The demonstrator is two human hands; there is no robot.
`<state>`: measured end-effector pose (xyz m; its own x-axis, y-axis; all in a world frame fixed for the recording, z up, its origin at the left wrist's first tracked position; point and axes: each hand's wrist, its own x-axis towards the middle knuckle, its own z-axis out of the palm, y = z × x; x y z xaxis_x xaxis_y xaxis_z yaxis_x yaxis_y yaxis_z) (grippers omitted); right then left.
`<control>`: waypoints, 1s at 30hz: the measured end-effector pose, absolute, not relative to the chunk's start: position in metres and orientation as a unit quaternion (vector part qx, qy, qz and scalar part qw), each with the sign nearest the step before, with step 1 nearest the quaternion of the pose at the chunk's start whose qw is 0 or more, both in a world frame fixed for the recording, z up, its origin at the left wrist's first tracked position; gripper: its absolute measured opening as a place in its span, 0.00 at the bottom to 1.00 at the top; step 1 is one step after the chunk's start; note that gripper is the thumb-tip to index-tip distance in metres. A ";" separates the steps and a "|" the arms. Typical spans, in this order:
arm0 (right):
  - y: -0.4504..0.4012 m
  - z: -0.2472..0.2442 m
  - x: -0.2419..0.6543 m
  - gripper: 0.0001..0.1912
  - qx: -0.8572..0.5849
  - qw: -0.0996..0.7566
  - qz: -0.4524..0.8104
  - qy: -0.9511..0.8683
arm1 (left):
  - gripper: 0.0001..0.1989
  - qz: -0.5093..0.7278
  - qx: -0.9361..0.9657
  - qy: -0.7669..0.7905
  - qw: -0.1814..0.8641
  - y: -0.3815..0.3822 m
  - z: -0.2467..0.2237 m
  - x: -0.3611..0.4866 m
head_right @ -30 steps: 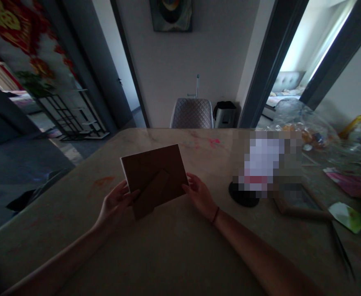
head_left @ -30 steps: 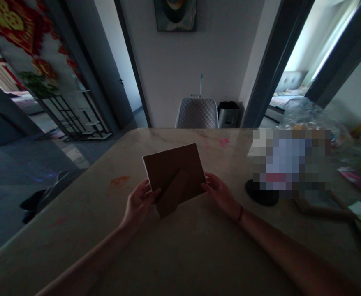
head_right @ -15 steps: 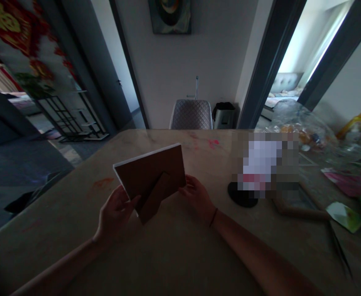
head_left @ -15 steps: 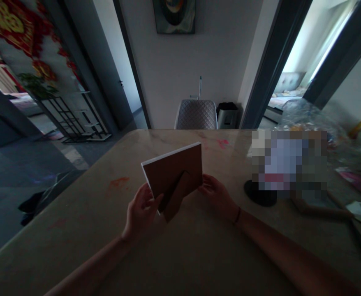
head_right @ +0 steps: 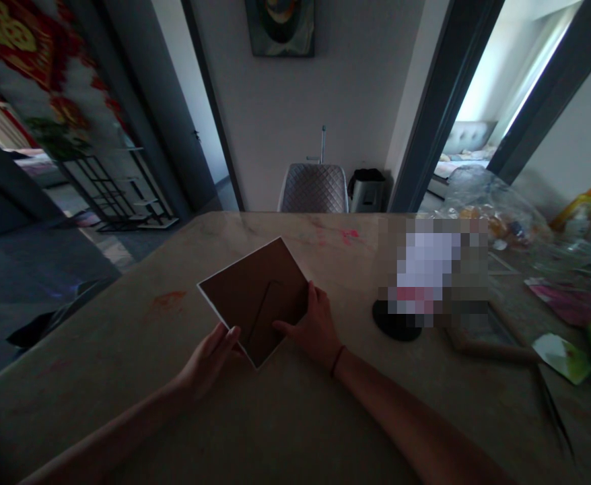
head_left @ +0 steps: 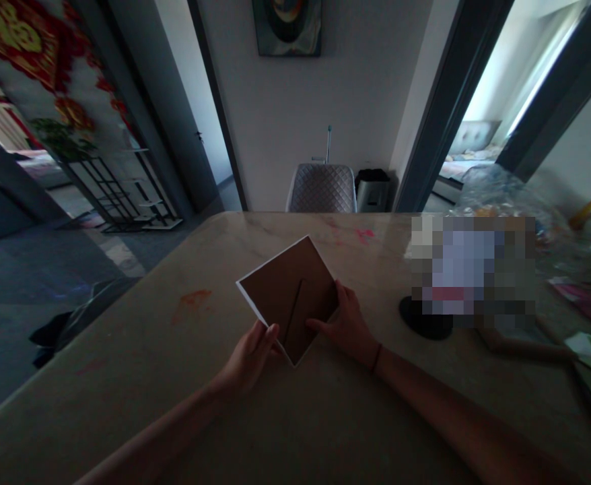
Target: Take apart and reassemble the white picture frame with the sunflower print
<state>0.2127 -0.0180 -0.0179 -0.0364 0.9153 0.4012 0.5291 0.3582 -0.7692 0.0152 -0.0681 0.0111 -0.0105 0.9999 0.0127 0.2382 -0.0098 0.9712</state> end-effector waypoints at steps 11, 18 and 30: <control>-0.018 -0.013 0.217 0.43 -0.547 0.506 0.198 -0.637 | 0.12 0.409 0.474 0.516 0.584 -0.056 0.027 0.003; -0.032 0.000 0.209 0.21 -0.507 0.444 0.362 -0.645 | 0.12 0.423 0.497 0.531 0.540 -0.053 0.016 -0.002; -0.019 -0.001 0.219 0.20 -0.518 0.530 0.356 -0.570 | 0.16 0.550 0.394 0.518 0.524 -0.050 0.021 0.003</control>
